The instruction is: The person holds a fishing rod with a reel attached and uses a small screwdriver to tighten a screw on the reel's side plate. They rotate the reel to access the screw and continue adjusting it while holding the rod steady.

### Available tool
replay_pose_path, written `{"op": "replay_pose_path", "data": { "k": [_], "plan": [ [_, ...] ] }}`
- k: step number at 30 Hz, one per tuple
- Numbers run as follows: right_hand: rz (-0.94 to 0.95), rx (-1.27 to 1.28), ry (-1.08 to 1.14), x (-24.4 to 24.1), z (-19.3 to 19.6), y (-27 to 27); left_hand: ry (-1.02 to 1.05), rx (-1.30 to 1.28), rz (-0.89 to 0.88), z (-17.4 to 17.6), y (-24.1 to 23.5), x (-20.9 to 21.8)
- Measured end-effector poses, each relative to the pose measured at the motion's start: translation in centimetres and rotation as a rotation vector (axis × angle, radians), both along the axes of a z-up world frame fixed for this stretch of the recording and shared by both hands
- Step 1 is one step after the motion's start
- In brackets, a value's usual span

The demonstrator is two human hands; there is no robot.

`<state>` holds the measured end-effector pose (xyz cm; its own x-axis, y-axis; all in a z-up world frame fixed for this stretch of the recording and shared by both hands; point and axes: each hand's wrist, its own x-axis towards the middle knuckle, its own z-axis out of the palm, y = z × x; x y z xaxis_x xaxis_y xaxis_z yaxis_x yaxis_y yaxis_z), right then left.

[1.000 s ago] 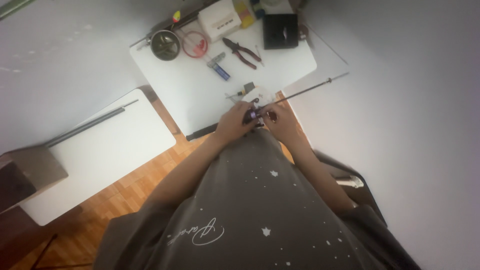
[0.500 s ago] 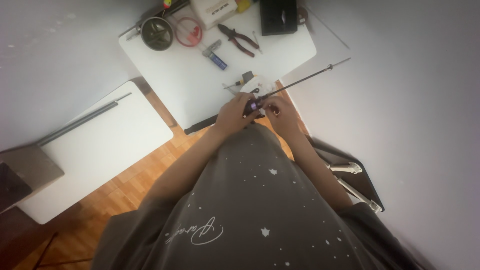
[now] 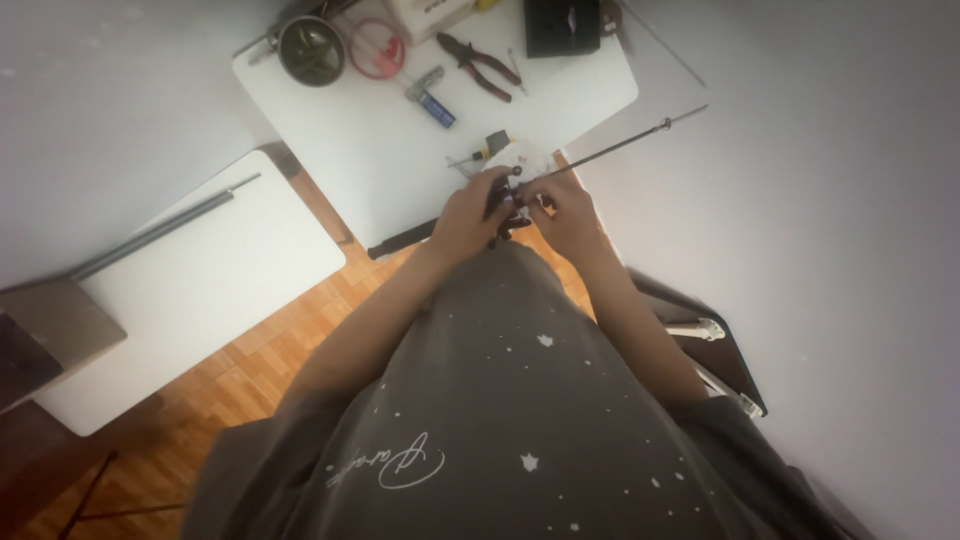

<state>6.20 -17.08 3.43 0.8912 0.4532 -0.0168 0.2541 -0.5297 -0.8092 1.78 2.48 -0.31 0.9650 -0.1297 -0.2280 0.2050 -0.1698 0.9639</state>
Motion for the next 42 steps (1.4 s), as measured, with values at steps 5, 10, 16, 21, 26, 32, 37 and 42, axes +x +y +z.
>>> {"op": "replay_pose_path", "data": {
  "k": [5, 10, 16, 21, 26, 32, 37, 42],
  "plan": [
    [0.078, -0.062, -0.062, 0.5, 0.3, -0.1, -0.132, 0.103, -0.015, -0.1, 0.1, 0.2],
    [0.099, -0.057, -0.059, 0.8, 0.2, -0.3, -0.24, 0.184, 0.025, -0.2, -0.2, -0.1],
    [0.226, -0.066, -0.204, 1.3, 0.3, -0.6, -0.098, 0.092, 0.04, -2.3, -0.4, -0.6],
    [0.171, -0.074, -0.056, 1.3, -0.3, -1.2, -0.135, 0.171, 0.021, -1.8, -0.7, -0.8],
    [0.189, -0.04, -0.14, 1.1, 0.0, -1.4, -0.046, 0.169, 0.029, -0.2, -0.8, -0.7],
    [0.228, -0.04, -0.242, 1.4, 0.1, -1.1, -0.133, 0.192, 0.056, -1.2, -0.8, -0.7],
    [0.265, -0.06, -0.147, 1.5, -0.4, -1.4, -0.086, 0.145, 0.081, -2.5, -1.0, -1.0],
    [0.158, 0.009, -0.117, 1.4, -0.7, -1.3, -0.147, 0.215, 0.075, -1.5, -1.0, -0.9]
  ]
}}
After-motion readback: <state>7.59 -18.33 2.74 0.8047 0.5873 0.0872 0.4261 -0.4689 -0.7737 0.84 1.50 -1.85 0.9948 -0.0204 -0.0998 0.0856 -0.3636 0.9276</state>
